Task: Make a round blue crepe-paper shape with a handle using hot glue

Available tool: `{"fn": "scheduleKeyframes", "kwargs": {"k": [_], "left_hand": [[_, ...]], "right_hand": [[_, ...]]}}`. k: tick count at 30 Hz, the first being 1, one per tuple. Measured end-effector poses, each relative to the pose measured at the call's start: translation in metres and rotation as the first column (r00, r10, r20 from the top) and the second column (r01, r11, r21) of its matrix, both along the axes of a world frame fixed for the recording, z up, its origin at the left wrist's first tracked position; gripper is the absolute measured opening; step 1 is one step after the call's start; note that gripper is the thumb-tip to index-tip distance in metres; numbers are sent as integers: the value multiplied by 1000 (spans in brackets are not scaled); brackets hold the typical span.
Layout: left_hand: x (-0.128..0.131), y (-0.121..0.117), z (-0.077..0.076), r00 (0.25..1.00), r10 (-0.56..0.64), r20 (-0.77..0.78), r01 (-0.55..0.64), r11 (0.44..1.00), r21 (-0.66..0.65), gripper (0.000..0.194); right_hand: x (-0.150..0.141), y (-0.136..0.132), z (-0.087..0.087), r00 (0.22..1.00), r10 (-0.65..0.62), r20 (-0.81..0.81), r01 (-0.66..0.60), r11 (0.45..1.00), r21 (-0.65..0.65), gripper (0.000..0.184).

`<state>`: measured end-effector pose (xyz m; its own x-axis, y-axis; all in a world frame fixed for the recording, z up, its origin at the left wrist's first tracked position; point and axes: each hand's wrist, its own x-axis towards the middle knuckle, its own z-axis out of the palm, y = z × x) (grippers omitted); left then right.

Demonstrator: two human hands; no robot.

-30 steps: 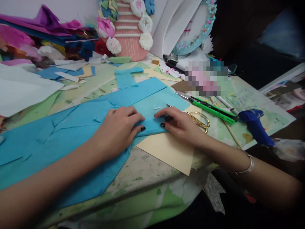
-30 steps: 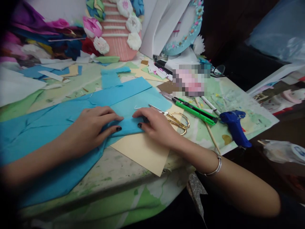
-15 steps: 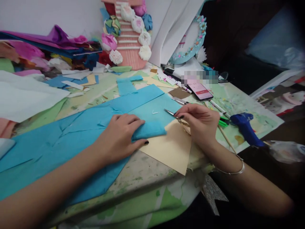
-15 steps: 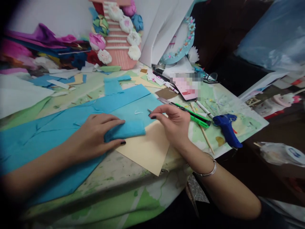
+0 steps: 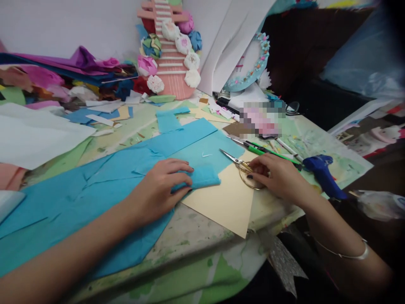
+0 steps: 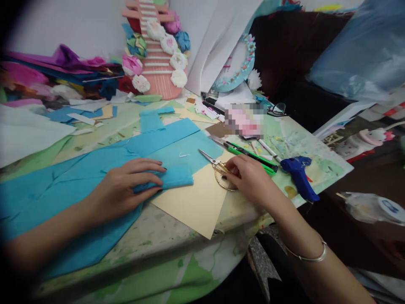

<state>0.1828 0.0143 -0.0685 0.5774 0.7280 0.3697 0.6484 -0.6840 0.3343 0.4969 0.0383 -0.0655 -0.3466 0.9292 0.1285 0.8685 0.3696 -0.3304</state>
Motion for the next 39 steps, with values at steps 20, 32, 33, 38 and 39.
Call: {"fn": "scheduleKeyframes", "kwargs": {"k": [20,32,33,38,39], "left_hand": [[4,3,8,984,133,-115,-156,963,-219,20],[44,10,10,786,231,-573,-255,966,40,47],[44,11,8,784,231,-576,-251,967,46,46],[40,14,-1,769,229,-597,-213,972,99,43],[40,15,-2,765,230,-602,-205,972,111,42]], "right_hand": [[6,-22,-13,908,-120,-401,69,988,-140,42],[9,-30,-25,728,-162,-666,45,981,-189,39],[9,-30,-25,728,-162,-666,48,981,-186,39],[9,-32,-26,701,-165,-694,58,983,-174,39],[8,-32,-26,698,-168,-696,61,983,-176,39]]}}
